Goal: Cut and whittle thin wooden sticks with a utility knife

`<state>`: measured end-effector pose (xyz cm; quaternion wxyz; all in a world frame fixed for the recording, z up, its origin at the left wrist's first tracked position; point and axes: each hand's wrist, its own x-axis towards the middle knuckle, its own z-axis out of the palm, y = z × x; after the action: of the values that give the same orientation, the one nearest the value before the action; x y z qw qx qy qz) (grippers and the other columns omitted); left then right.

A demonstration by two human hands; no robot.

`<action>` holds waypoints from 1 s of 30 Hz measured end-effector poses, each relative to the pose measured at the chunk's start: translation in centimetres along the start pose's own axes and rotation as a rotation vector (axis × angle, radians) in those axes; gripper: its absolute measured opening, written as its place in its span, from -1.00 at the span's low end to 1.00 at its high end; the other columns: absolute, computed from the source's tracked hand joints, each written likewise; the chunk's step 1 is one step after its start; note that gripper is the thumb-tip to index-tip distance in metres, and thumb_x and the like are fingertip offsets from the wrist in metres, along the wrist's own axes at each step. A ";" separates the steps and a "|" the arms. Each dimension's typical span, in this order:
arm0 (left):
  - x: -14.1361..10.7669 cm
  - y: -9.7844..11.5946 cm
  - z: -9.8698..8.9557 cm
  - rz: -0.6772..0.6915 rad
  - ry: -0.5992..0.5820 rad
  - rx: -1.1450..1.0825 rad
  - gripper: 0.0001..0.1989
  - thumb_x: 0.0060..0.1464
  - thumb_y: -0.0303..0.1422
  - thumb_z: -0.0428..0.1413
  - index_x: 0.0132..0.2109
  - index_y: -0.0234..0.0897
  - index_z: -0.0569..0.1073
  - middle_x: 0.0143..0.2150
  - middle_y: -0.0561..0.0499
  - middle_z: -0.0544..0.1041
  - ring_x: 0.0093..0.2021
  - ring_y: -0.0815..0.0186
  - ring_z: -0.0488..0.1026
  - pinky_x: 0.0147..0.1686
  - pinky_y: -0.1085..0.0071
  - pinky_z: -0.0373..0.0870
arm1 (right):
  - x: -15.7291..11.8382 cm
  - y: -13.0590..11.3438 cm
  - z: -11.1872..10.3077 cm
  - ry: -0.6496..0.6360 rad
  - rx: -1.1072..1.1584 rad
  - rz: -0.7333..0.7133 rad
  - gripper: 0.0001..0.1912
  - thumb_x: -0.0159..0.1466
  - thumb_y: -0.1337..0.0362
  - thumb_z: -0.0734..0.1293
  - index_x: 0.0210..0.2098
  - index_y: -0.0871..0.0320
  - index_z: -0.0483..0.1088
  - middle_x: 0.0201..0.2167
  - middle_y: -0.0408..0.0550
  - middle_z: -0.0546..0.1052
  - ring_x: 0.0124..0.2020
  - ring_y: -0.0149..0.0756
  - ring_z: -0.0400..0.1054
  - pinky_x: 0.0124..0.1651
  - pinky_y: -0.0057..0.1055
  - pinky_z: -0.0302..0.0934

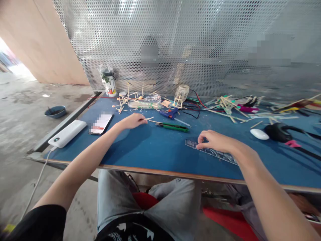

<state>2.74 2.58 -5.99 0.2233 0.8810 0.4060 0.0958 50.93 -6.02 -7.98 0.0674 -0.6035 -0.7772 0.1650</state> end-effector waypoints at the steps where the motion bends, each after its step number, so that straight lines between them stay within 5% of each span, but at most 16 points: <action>1: 0.0 -0.1 0.0 -0.010 -0.007 -0.043 -0.57 0.50 -0.10 0.30 0.32 -0.25 0.57 0.30 -0.16 0.63 0.20 0.09 0.65 0.21 0.00 0.71 | -0.4 -0.5 -0.1 -0.020 0.016 -0.003 -0.40 -0.02 -0.46 0.57 -0.45 -0.09 0.57 -0.30 0.10 0.69 -0.26 0.11 0.55 -0.15 0.01 0.46; 7: 0.0 0.3 0.2 -0.082 -0.015 -0.347 -0.65 0.61 -0.10 0.15 0.11 -0.31 0.63 0.08 -0.14 0.76 -0.07 0.29 0.71 0.02 0.25 0.72 | -0.4 -5.6 0.4 -0.040 0.115 -0.110 -0.39 0.33 -0.49 0.35 -0.26 -0.08 0.47 -0.30 0.02 0.67 -0.26 0.02 0.53 -0.09 -0.05 0.38; 11: -0.1 0.5 0.7 -0.156 0.019 -0.498 -0.69 0.62 -0.18 0.12 0.07 -0.36 0.60 0.13 -0.27 0.78 -0.22 0.39 0.69 -0.14 0.37 0.67 | 2.5 -11.0 2.9 -0.009 0.142 -0.283 -0.46 0.42 -0.42 0.32 -0.18 -0.09 0.49 -0.21 -0.03 0.69 -0.16 0.01 0.56 0.04 -0.06 0.39; 16: -0.3 0.6 0.8 -0.202 -0.009 -0.629 -0.69 0.52 -0.13 0.28 0.05 -0.34 0.61 0.01 -0.12 0.77 -0.20 0.33 0.70 -0.17 0.33 0.71 | 7.0 -15.6 4.2 -0.014 0.125 -0.491 -0.51 0.42 -0.32 0.46 -0.20 -0.02 0.54 -0.19 -0.06 0.68 -0.18 -0.15 0.53 0.01 -0.14 0.44; 24: -0.5 1.6 0.8 -0.145 -0.146 -0.746 -0.54 0.45 0.06 0.30 0.01 -0.30 0.63 0.08 -0.27 0.81 -0.15 0.33 0.73 -0.11 0.37 0.66 | 10.1 -14.7 3.9 0.393 0.170 -0.502 -0.59 0.59 -0.06 0.42 0.21 0.08 0.56 0.21 0.08 0.63 0.14 -0.09 0.56 0.25 0.04 0.54; 30: -0.4 2.7 1.5 -0.030 -0.149 -0.635 -0.54 0.50 0.07 0.18 0.04 -0.26 0.66 0.07 -0.18 0.82 -0.23 0.36 0.69 -0.27 0.45 0.44 | 11.1 -13.6 5.5 0.274 0.118 -0.599 -0.60 0.57 -0.02 0.45 0.26 0.06 0.55 0.27 0.09 0.61 0.15 -0.10 0.57 0.21 0.00 0.57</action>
<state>4.80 0.23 -6.03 0.5173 0.7659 0.3513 0.1496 33.87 0.72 -9.60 0.2515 -0.3598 -0.8929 0.1001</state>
